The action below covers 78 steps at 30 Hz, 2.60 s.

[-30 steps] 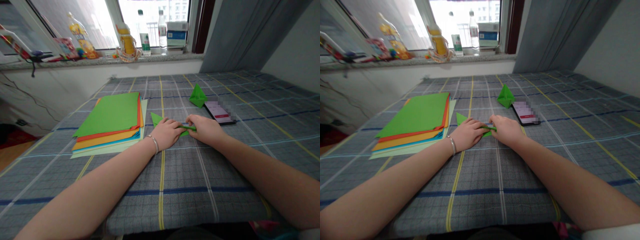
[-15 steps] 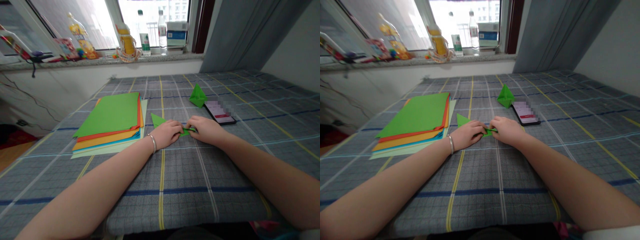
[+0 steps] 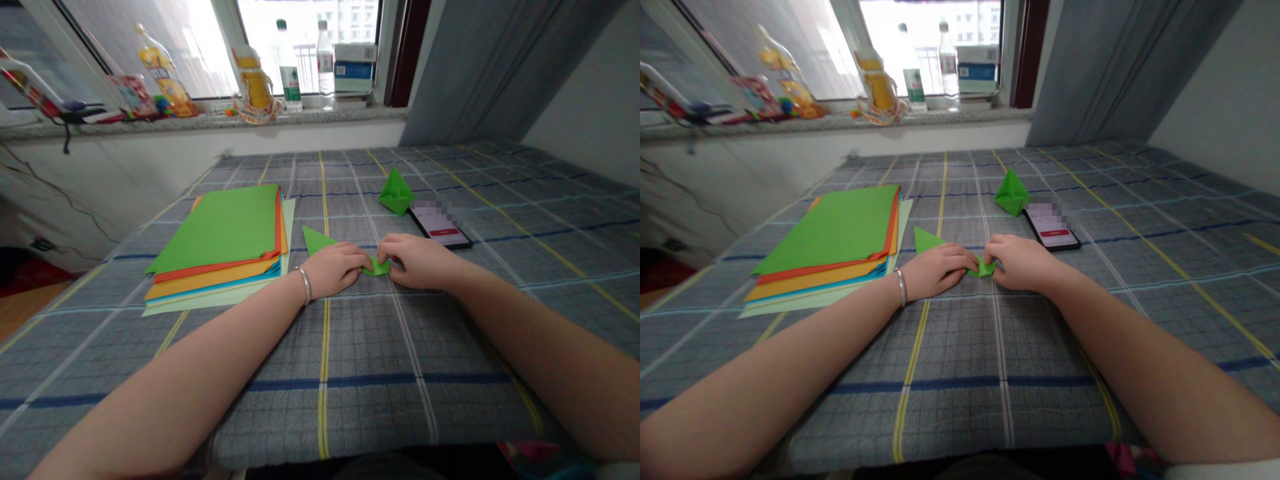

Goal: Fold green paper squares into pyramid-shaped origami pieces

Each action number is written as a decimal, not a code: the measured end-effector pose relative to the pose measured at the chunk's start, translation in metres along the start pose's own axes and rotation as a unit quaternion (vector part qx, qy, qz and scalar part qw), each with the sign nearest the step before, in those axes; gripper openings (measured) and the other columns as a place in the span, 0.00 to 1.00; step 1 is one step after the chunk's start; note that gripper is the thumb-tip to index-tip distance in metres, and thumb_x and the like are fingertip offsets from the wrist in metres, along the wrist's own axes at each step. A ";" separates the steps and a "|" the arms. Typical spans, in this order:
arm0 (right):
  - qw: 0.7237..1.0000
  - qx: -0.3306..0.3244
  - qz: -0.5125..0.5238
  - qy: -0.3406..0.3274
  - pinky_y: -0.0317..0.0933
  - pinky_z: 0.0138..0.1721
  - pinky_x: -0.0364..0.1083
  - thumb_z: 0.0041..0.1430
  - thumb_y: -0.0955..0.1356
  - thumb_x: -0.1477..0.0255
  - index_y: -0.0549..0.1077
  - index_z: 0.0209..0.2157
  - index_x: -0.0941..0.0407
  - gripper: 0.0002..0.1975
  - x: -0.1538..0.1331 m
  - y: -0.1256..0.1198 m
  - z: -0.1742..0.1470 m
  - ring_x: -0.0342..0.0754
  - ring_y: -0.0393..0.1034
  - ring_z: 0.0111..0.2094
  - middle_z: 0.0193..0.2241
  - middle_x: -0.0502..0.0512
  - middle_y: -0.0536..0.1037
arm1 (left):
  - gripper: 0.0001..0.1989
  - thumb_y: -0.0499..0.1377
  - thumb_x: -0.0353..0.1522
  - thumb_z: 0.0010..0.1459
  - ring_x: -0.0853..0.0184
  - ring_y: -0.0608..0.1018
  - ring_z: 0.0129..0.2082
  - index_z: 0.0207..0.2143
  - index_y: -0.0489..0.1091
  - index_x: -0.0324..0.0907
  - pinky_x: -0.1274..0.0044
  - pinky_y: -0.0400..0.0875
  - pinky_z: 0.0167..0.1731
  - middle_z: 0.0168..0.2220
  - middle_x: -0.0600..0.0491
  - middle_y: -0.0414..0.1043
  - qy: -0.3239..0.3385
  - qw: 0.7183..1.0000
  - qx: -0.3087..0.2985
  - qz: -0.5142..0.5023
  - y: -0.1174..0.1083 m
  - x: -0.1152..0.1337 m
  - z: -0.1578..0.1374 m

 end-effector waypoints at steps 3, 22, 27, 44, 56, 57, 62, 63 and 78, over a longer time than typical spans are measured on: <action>0.999 0.003 0.035 0.005 0.62 0.40 0.47 0.55 0.63 0.74 0.72 0.32 0.54 0.06 0.001 0.002 0.002 0.49 0.70 0.39 0.38 0.54 0.75 | 0.12 0.50 0.28 0.64 0.65 0.75 0.47 0.43 0.73 0.41 0.69 0.68 0.52 0.46 0.48 0.75 0.007 1.000 -0.002 -0.005 0.000 0.000 0.000; 0.986 -0.045 0.066 0.149 0.30 0.66 0.64 0.50 0.64 0.76 0.68 0.42 0.54 0.15 0.021 0.035 0.017 0.62 0.36 0.69 0.67 0.61 0.55 | 0.11 0.51 0.29 0.64 0.63 0.75 0.45 0.38 0.74 0.39 0.70 0.70 0.49 0.43 0.47 0.75 0.045 0.995 -0.008 0.085 -0.002 0.007 0.001; 0.981 -0.075 0.084 0.158 0.28 0.65 0.65 0.50 0.62 0.78 0.67 0.41 0.55 0.14 0.022 0.034 0.017 0.61 0.34 0.69 0.69 0.60 0.51 | 0.09 0.53 0.27 0.60 0.62 0.75 0.44 0.34 0.74 0.39 0.70 0.70 0.49 0.44 0.46 0.76 0.056 0.994 -0.013 0.094 -0.004 0.008 0.000; 0.983 -0.013 0.130 0.130 0.41 0.63 0.68 0.63 0.61 0.65 0.72 0.32 0.54 0.12 0.032 0.032 0.015 0.61 0.45 0.68 0.65 0.59 0.60 | 0.09 0.52 0.30 0.60 0.63 0.74 0.37 0.37 0.72 0.39 0.72 0.69 0.41 0.37 0.48 0.74 0.018 0.988 -0.021 0.152 -0.008 0.009 -0.003; 0.993 0.027 0.078 0.089 0.48 0.62 0.64 0.49 0.72 0.55 0.67 0.23 0.55 0.18 0.023 0.030 0.014 0.64 0.53 0.64 0.62 0.66 0.64 | 0.26 0.50 0.38 0.61 0.55 0.79 0.32 0.59 0.62 0.39 0.67 0.66 0.31 0.34 0.45 0.78 -0.187 0.939 -0.067 0.280 -0.011 0.001 -0.006; 0.993 0.028 0.085 0.082 0.48 0.61 0.64 0.49 0.72 0.56 0.67 0.23 0.54 0.18 0.022 0.029 0.014 0.64 0.53 0.64 0.62 0.65 0.64 | 0.25 0.50 0.37 0.61 0.55 0.79 0.31 0.59 0.63 0.39 0.67 0.65 0.31 0.33 0.45 0.78 -0.192 0.937 -0.068 0.285 -0.011 0.001 -0.006; 0.987 0.059 0.149 0.020 0.52 0.61 0.61 0.52 0.71 0.65 0.63 0.24 0.53 0.13 0.009 0.020 0.012 0.57 0.57 0.62 0.58 0.62 0.69 | 0.21 0.50 0.35 0.61 0.58 0.79 0.29 0.54 0.67 0.40 0.67 0.64 0.34 0.29 0.47 0.79 -0.200 0.935 -0.038 0.289 -0.015 -0.002 -0.007; 0.984 0.074 0.162 0.007 0.53 0.60 0.60 0.52 0.70 0.66 0.63 0.25 0.53 0.12 0.005 0.016 0.012 0.56 0.59 0.61 0.56 0.61 0.71 | 0.19 0.50 0.35 0.61 0.59 0.79 0.28 0.53 0.67 0.41 0.67 0.64 0.34 0.29 0.47 0.78 -0.202 0.935 -0.024 0.289 -0.017 -0.003 -0.007; 0.970 0.192 0.081 -0.124 0.61 0.50 0.54 0.55 0.67 0.76 0.73 0.31 0.51 0.06 -0.024 -0.018 -0.001 0.51 0.69 0.46 0.42 0.53 0.78 | 0.12 0.49 0.37 0.64 0.63 0.74 0.44 0.45 0.64 0.40 0.70 0.68 0.46 0.42 0.48 0.72 -0.154 0.967 0.205 -0.005 -0.036 -0.005 -0.015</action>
Point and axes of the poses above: each hand's wrist, its own z-axis towards the middle knuckle, its own y-axis out of the palm, x = y × z, the point moved 6 cm from there along z, towards the middle knuckle
